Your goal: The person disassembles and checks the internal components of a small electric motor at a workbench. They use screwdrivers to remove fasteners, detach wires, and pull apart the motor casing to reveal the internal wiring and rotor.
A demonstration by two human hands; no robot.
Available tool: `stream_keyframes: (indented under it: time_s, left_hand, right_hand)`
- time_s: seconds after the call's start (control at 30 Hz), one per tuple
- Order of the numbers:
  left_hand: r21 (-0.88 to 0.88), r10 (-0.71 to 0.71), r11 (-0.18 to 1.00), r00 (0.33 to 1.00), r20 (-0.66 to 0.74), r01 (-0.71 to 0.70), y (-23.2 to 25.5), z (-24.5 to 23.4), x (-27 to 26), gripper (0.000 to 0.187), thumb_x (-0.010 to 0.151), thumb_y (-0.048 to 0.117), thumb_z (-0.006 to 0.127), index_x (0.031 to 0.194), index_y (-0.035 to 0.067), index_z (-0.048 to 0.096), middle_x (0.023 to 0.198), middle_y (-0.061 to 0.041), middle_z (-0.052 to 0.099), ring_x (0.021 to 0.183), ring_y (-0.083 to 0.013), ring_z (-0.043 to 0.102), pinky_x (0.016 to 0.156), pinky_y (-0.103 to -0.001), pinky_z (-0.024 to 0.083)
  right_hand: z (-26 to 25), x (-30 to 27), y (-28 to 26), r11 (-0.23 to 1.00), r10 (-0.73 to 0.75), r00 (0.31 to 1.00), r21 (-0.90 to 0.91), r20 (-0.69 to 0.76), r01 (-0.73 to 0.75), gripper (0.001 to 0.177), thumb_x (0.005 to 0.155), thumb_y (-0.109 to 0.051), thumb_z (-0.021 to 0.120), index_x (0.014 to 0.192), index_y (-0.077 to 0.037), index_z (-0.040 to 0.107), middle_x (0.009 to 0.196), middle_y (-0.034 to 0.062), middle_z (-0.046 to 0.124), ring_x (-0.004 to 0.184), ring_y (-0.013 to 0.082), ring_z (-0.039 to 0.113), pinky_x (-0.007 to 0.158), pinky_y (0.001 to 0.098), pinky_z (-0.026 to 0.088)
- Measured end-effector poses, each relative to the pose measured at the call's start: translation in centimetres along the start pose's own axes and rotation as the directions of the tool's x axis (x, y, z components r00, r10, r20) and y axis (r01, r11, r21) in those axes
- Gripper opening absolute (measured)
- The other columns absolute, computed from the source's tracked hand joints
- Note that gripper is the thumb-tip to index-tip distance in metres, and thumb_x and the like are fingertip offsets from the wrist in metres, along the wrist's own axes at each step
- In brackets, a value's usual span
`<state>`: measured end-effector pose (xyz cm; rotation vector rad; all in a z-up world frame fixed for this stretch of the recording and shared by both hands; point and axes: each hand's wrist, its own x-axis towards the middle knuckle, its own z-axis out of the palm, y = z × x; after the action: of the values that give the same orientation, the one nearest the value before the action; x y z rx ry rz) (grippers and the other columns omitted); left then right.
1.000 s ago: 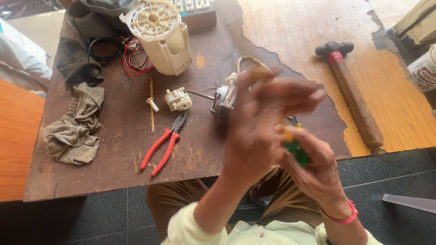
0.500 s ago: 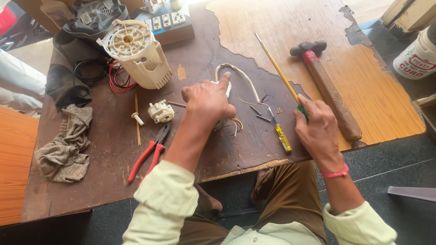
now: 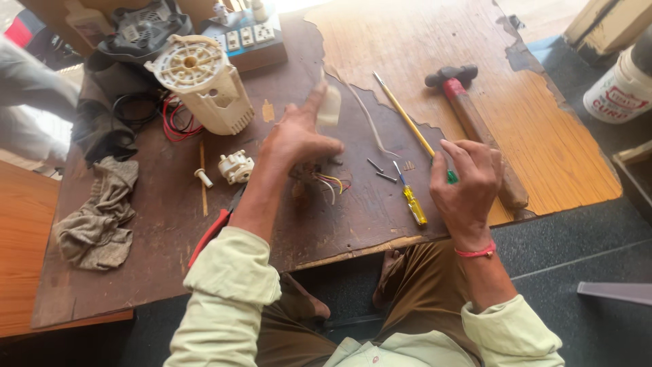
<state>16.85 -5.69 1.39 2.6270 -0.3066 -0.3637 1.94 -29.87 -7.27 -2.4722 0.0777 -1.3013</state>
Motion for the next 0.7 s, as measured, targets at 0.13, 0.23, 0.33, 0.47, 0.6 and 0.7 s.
stream_keyframes:
  time_s: [0.13, 0.23, 0.33, 0.47, 0.6, 0.7]
  left_hand:
    - [-0.377, 0.171, 0.881, 0.935, -0.311, -0.286, -1.3, 0.0, -0.1, 0.135, 0.056, 0.03, 0.092, 0.162, 0.038, 0.009, 0.149, -0.023, 0.049, 0.128, -0.0375, 0.062, 0.103, -0.05, 0.055]
    - [-0.411, 0.299, 0.674, 0.736, -0.607, -0.613, -1.8, 0.9, -0.8, 0.138, 0.066, 0.021, 0.098, 0.163, 0.034, 0.001, 0.163, -0.03, 0.033, 0.137, -0.042, 0.055, 0.101, -0.054, 0.053]
    - [-0.538, 0.188, 0.547, 0.721, -0.667, -0.641, -1.9, 2.2, -2.1, 0.135, 0.071, 0.015, 0.093, 0.165, 0.031, -0.004, 0.162, -0.029, 0.032, 0.131, -0.0422, 0.059, 0.101, -0.055, 0.053]
    - [-0.597, 0.092, 0.411, 0.683, -0.725, -0.689, -1.9, 4.7, -3.5, 0.131, 0.074, 0.007, 0.086, 0.167, 0.023, -0.005, 0.165, -0.025, 0.024, 0.135, -0.0386, 0.053, 0.112, -0.051, 0.052]
    - [-0.642, 0.044, 0.21, 0.663, -0.748, -0.738, -2.4, 6.6, -3.9, 0.121, 0.078, 0.006, 0.081, 0.165, 0.016, -0.003, 0.157, -0.019, 0.031, 0.138, -0.0306, 0.049, 0.117, -0.045, 0.049]
    - [-0.728, 0.077, 0.001, 0.725, -0.684, -0.686, -3.7, 7.8, -4.2, 0.095, 0.087, 0.006, 0.081, 0.16, 0.009, 0.021, 0.146, -0.017, 0.046, 0.135, -0.0264, 0.051, 0.117, -0.042, 0.044]
  right_hand:
    - [-0.8, 0.2, -2.8, 0.954, 0.042, 0.997, 0.294, 0.065, -0.06, 0.015, 0.097, -0.005, 0.077, 0.112, -0.006, 0.076, 0.107, 0.0075, 0.075, 0.101, 0.0199, 0.069, 0.09, 0.0348, 0.056]
    - [0.0, 0.1, -6.5, 0.765, 0.247, 0.859, 0.454, 0.448, -0.457, 0.034, 0.093, -0.015, 0.075, 0.126, -0.009, 0.07, 0.107, 0.0078, 0.079, 0.096, 0.0158, 0.076, 0.084, 0.0294, 0.062]
    - [2.8, 1.9, -9.0, 0.485, 0.187, 0.646, 0.503, 0.74, -0.716, 0.082, 0.087, -0.016, 0.081, 0.153, -0.002, 0.035, 0.124, 0.0176, 0.067, 0.112, 0.0229, 0.07, 0.09, 0.033, 0.06]
    - [6.3, 3.2, -10.3, 0.119, 0.124, 0.649, 0.638, 0.751, -0.761, 0.089, 0.084, -0.007, 0.08, 0.157, 0.0, 0.029, 0.121, 0.021, 0.068, 0.113, 0.0242, 0.068, 0.09, 0.0344, 0.06]
    - [8.0, 3.1, -9.7, 0.216, 0.118, 0.732, 0.702, 0.671, -0.679, 0.084, 0.083, -0.002, 0.08, 0.155, 0.001, 0.036, 0.12, 0.0159, 0.07, 0.11, 0.0209, 0.07, 0.092, 0.0335, 0.061]
    - [8.5, 2.6, -8.6, 0.312, 0.095, 0.752, 0.698, 0.652, -0.644, 0.08, 0.082, -0.002, 0.083, 0.152, -0.001, 0.044, 0.118, 0.0133, 0.071, 0.108, 0.0181, 0.07, 0.093, 0.0312, 0.061]
